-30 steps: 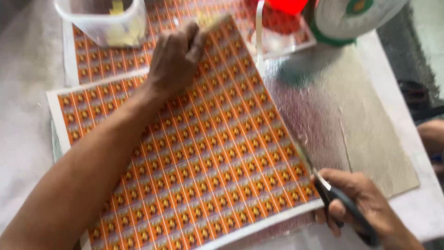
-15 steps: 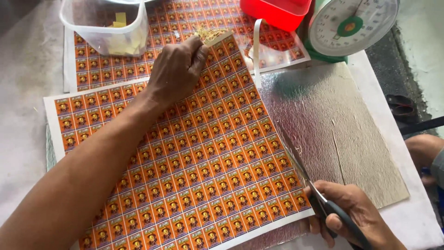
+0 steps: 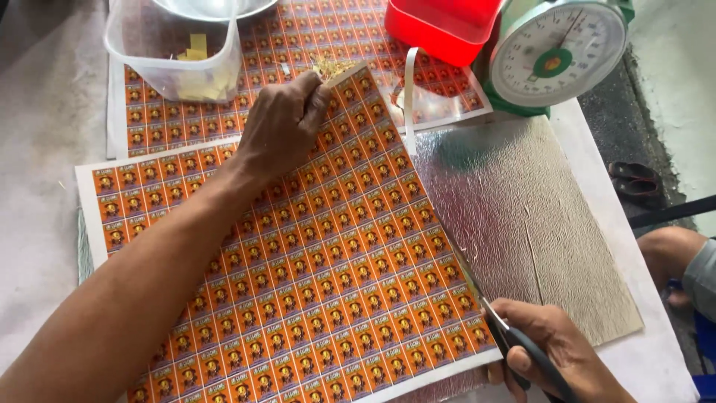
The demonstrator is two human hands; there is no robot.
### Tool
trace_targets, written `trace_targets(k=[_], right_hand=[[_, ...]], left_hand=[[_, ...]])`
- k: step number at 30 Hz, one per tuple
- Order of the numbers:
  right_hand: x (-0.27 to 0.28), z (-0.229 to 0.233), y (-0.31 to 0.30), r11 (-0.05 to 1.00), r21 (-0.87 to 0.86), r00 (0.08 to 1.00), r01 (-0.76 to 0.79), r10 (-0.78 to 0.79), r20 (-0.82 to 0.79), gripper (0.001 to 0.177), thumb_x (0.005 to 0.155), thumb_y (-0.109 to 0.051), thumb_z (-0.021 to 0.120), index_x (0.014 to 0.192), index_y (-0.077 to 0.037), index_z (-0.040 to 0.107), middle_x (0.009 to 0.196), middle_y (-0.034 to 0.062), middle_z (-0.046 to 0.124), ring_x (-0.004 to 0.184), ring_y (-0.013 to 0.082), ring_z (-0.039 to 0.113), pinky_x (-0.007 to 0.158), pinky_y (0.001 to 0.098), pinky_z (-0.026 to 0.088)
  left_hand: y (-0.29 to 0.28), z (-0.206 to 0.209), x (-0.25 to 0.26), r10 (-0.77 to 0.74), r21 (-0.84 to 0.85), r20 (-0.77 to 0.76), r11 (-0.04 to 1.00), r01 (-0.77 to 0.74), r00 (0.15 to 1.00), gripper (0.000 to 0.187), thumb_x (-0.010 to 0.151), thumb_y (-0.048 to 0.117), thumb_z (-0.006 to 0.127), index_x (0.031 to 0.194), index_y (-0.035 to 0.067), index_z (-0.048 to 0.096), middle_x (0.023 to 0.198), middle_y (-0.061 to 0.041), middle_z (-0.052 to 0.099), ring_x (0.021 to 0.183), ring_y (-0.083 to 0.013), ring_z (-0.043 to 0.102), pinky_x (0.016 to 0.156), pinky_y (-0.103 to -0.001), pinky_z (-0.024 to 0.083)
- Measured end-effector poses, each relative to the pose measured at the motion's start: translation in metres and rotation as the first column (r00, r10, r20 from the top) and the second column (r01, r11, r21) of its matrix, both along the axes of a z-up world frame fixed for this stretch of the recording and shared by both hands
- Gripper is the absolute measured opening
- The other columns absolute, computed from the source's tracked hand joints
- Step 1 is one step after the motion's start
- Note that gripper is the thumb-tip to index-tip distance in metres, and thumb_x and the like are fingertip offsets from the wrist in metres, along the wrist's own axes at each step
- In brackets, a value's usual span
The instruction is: Cutting individual labels from a printed sheet using scissors
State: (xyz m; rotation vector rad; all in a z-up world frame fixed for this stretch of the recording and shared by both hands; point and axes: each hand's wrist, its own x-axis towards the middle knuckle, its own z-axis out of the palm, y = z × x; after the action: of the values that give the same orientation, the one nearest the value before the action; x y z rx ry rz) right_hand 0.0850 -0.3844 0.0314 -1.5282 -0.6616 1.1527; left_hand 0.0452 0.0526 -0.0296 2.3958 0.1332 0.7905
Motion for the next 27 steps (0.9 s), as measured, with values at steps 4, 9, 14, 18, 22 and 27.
trace_targets(k=[4, 9, 14, 18, 22, 27], right_hand=[[0.002, -0.014, -0.01, 0.995, -0.077, 0.998, 0.058, -0.059, -0.019, 0.066, 0.078, -0.054, 0.079, 0.101, 0.008, 0.074, 0.061, 0.012, 0.073, 0.046, 0.0146, 0.06, 0.038, 0.0248, 0.037], [0.008, -0.031, -0.016, 0.999, 0.009, 0.998, 0.033, -0.032, -0.047, 0.064, 0.08, -0.049, 0.083, 0.109, 0.007, 0.073, 0.065, 0.0079, 0.069, 0.052, 0.012, 0.055, 0.044, 0.0231, 0.032], [0.021, -0.063, -0.049, 0.982, -0.175, 0.997, 0.076, -0.078, -0.006, 0.054, 0.074, -0.03, 0.085, 0.114, 0.006, 0.078, 0.07, 0.0094, 0.068, 0.057, 0.0132, 0.056, 0.05, 0.0232, 0.033], [0.025, -0.049, -0.037, 0.992, -0.129, 0.992, -0.013, -0.003, -0.129, 0.082, 0.071, -0.05, 0.093, 0.122, 0.011, 0.073, 0.097, 0.0191, 0.083, 0.088, 0.0239, 0.08, 0.072, 0.0283, 0.056], [0.019, -0.044, -0.036, 0.988, -0.157, 0.983, 0.005, -0.034, -0.183, 0.081, 0.067, -0.044, 0.096, 0.122, 0.01, 0.071, 0.103, 0.0211, 0.085, 0.093, 0.0277, 0.083, 0.074, 0.0313, 0.062], [0.02, -0.077, -0.068, 0.985, -0.006, 0.984, 0.175, -0.175, 0.018, 0.076, 0.071, -0.032, 0.096, 0.126, 0.011, 0.065, 0.107, 0.0286, 0.085, 0.087, 0.0302, 0.084, 0.064, 0.0324, 0.062]], left_hand=[[-0.001, 0.0, -0.002, 0.029, 0.026, -0.01, 0.999, -0.029, 1.0, 0.026, 0.115, 0.015, 0.048, 0.093, 0.005, 0.057, 0.068, -0.005, 0.055, 0.045, -0.0136, 0.043, 0.036, -0.033, 0.039], [-0.005, 0.006, -0.004, 0.02, 0.013, -0.048, 1.0, -0.019, 0.999, 0.026, 0.114, 0.017, 0.047, 0.094, 0.004, 0.057, 0.062, -0.003, 0.053, 0.038, -0.0109, 0.041, 0.028, -0.03, 0.037], [-0.009, 0.015, -0.004, 0.05, -0.014, -0.079, 0.999, -0.051, 0.996, 0.025, 0.112, 0.017, 0.052, 0.092, 0.004, 0.06, 0.06, -0.005, 0.056, 0.04, -0.0162, 0.045, 0.033, -0.037, 0.037], [-0.008, 0.015, -0.005, 0.045, -0.052, -0.104, 0.997, -0.051, 0.994, 0.027, 0.112, 0.019, 0.054, 0.091, 0.004, 0.061, 0.057, -0.005, 0.054, 0.04, -0.0158, 0.043, 0.034, -0.037, 0.034], [-0.006, 0.011, -0.003, 0.031, -0.063, -0.103, 0.997, -0.037, 0.994, 0.023, 0.112, 0.014, 0.056, 0.092, 0.003, 0.063, 0.06, -0.005, 0.057, 0.04, -0.0144, 0.046, 0.032, -0.033, 0.039], [-0.006, 0.009, -0.002, 0.049, -0.021, -0.095, 0.998, -0.051, 0.994, 0.026, 0.112, 0.019, 0.055, 0.091, 0.006, 0.063, 0.058, -0.004, 0.055, 0.04, -0.0154, 0.044, 0.035, -0.036, 0.038]])
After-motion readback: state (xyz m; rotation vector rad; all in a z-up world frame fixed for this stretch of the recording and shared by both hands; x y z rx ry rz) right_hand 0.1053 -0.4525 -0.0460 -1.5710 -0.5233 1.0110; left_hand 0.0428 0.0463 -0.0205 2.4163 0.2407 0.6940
